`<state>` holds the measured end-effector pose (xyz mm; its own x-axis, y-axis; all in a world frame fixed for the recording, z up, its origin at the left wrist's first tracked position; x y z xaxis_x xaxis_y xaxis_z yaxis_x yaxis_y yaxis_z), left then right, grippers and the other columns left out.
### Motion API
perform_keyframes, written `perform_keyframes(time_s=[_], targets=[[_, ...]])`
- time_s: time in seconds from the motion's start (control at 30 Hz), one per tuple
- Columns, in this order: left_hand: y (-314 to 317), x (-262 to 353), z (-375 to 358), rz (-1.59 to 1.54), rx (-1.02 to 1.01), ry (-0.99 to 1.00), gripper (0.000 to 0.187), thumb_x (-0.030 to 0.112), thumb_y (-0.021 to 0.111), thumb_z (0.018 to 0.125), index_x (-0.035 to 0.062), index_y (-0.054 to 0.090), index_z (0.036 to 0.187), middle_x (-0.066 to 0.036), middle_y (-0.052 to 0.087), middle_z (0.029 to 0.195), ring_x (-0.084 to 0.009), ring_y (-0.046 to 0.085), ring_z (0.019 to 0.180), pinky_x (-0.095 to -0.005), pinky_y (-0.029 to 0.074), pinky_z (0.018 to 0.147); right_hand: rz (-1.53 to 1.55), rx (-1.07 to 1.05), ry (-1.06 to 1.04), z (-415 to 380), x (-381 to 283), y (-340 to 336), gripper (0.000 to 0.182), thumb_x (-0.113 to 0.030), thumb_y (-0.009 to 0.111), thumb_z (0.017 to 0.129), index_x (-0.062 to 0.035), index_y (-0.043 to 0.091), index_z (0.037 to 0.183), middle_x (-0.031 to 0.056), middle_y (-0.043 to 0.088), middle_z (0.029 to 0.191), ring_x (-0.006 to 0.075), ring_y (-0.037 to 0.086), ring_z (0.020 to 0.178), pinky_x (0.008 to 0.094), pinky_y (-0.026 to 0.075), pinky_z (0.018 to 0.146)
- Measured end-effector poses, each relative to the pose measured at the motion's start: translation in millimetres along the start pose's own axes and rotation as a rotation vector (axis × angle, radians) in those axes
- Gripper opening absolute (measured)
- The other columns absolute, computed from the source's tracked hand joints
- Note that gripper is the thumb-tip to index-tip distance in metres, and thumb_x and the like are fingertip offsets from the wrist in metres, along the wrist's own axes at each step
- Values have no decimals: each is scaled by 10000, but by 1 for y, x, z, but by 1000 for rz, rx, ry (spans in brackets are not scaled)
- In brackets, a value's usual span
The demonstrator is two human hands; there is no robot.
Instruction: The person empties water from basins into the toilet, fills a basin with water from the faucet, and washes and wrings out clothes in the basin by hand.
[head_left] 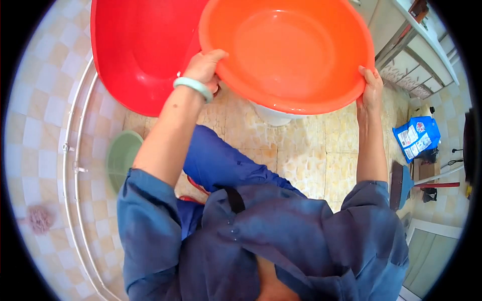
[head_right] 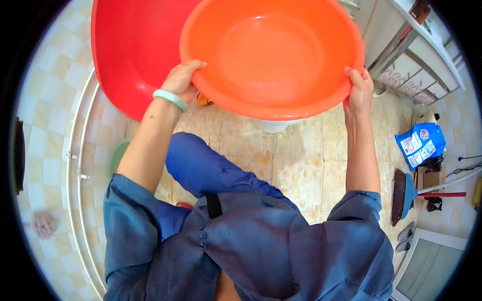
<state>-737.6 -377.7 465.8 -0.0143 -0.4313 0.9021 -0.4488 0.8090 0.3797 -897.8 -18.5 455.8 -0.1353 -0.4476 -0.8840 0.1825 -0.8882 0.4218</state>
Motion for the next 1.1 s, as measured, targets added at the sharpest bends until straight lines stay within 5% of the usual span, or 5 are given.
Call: perform_keyframes(time_s=[0.17, 0.4, 0.6, 0.9, 1.1], targets=[[55, -20, 23, 227, 26, 340, 294, 4, 611, 777, -61, 588, 1062, -153, 665, 974, -256, 664, 876, -361, 563, 741, -44, 13, -97, 4, -71, -12, 253, -79, 580, 866, 63, 585, 1076, 111, 654, 1039, 180, 634, 933, 298, 487, 859], [67, -60, -15, 99, -198, -192, 371, 66, 593, 854, -30, 509, 1203, -139, 619, 1132, -210, 636, 993, -353, 540, 817, -121, 123, 77, -31, -123, -53, 257, -171, 585, 901, 30, 611, 1059, 87, 650, 1049, 153, 616, 966, 290, 471, 869], [30, 7, -38, 360, -149, -206, 313, 180, 581, 888, -19, 571, 1129, -110, 656, 1033, -175, 660, 892, -330, 551, 742, 76, 127, 175, -50, -92, -32, 256, -184, 608, 896, 6, 620, 1067, 78, 644, 1095, 166, 602, 1015, 306, 457, 913], [66, 102, -17, 1282, 54, 328, 338, 263, 570, 769, -58, 619, 675, -119, 613, 601, -175, 589, 519, -322, 480, 537, 304, 101, 388, -51, 5, -27, 368, -156, 533, 866, 50, 537, 1171, 132, 608, 1181, 241, 590, 1071, 368, 451, 952], [63, 133, -8, 1162, 54, 345, 340, 278, 574, 759, -41, 567, 639, -83, 555, 561, -158, 538, 510, -307, 450, 539, 357, 101, 567, -61, 40, 7, 389, -160, 515, 863, 36, 521, 1198, 130, 606, 1192, 239, 590, 1084, 367, 463, 939]])
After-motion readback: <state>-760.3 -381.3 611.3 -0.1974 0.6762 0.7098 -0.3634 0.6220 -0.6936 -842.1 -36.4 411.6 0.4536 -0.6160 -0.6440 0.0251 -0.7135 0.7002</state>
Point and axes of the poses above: each hand's wrist, its own z-axis towards the middle knuckle, its own y-axis out of the palm, x = y × z, the point moved 3 cm from there along z, towards the middle knuckle
